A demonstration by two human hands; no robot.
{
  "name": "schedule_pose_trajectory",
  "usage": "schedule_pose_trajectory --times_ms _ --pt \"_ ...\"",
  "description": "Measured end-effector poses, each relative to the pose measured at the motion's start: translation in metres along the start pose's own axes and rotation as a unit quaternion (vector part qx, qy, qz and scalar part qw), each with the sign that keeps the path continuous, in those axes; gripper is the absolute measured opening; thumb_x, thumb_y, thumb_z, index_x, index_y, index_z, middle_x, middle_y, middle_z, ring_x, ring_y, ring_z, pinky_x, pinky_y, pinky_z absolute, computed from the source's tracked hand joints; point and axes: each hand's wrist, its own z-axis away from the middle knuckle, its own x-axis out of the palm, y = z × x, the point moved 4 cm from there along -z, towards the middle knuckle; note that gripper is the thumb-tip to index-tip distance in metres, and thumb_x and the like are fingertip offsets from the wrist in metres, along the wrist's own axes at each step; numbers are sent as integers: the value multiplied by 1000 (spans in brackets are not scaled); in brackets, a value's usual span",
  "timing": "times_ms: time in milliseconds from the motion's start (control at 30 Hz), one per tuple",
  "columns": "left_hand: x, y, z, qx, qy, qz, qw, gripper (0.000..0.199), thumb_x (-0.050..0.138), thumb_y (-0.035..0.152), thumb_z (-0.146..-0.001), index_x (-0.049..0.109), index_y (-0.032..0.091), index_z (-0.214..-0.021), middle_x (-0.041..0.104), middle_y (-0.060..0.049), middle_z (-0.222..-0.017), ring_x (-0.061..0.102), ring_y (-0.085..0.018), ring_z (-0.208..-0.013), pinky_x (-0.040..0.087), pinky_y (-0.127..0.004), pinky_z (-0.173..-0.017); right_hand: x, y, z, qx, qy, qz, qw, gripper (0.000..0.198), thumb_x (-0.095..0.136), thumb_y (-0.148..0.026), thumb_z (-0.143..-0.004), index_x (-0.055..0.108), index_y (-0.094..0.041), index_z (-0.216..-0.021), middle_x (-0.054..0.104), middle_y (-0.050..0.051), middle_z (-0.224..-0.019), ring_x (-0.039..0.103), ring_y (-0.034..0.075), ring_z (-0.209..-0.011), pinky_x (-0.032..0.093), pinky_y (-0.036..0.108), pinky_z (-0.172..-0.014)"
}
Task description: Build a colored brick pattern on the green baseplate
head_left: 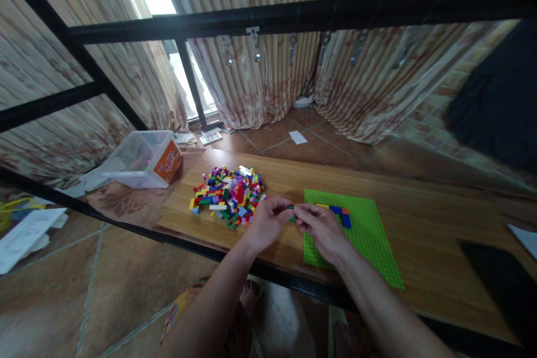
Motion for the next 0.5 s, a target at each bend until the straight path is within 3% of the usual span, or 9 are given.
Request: schedule_pose_trajectory --times_ms 200,300,367,433,500 --pt "-4 -3 1 -44 6 94 995 22 71 27 -71 68 10 -85 65 -3 -74 57 -11 -65 48 -24 -66 -1 -1 -2 18 -16 -29 999 33 81 -43 -57 71 -17 -76 61 -2 -64 50 9 -58 39 23 -57" --pt "-12 -2 1 -58 40 119 990 26 73 26 -69 68 12 -90 64 -2 -81 58 -11 -69 52 -27 -69 -8 -3 -9 -52 34 116 991 25 71 -42 -69 68 -18 -77 61 -1 -65 52 12 -59 41 27 -60" --pt "-19 0 1 -62 65 121 989 31 73 23 -66 69 13 -95 63 -1 -83 59 -11 -72 53 -27 -72 -12 -5 -13 -119 75 296 945 16 66 -34 -74 67 -18 -76 64 2 -68 55 15 -63 43 31 -66" --pt "-26 1 0 -67 83 110 988 33 72 21 -65 69 13 -97 63 0 -79 59 -11 -72 53 -26 -73 -10 -4 -15 -168 93 453 871 10 60 -25 -77 67 -18 -76 67 6 -77 58 18 -72 43 33 -73" --pt "-32 1 -1 -75 98 92 988 32 71 20 -65 69 13 -96 63 0 -76 59 -10 -70 52 -25 -71 -5 0 -16 -186 90 542 815 12 55 -19 -80 67 -17 -81 67 9 -86 60 20 -79 44 34 -78"
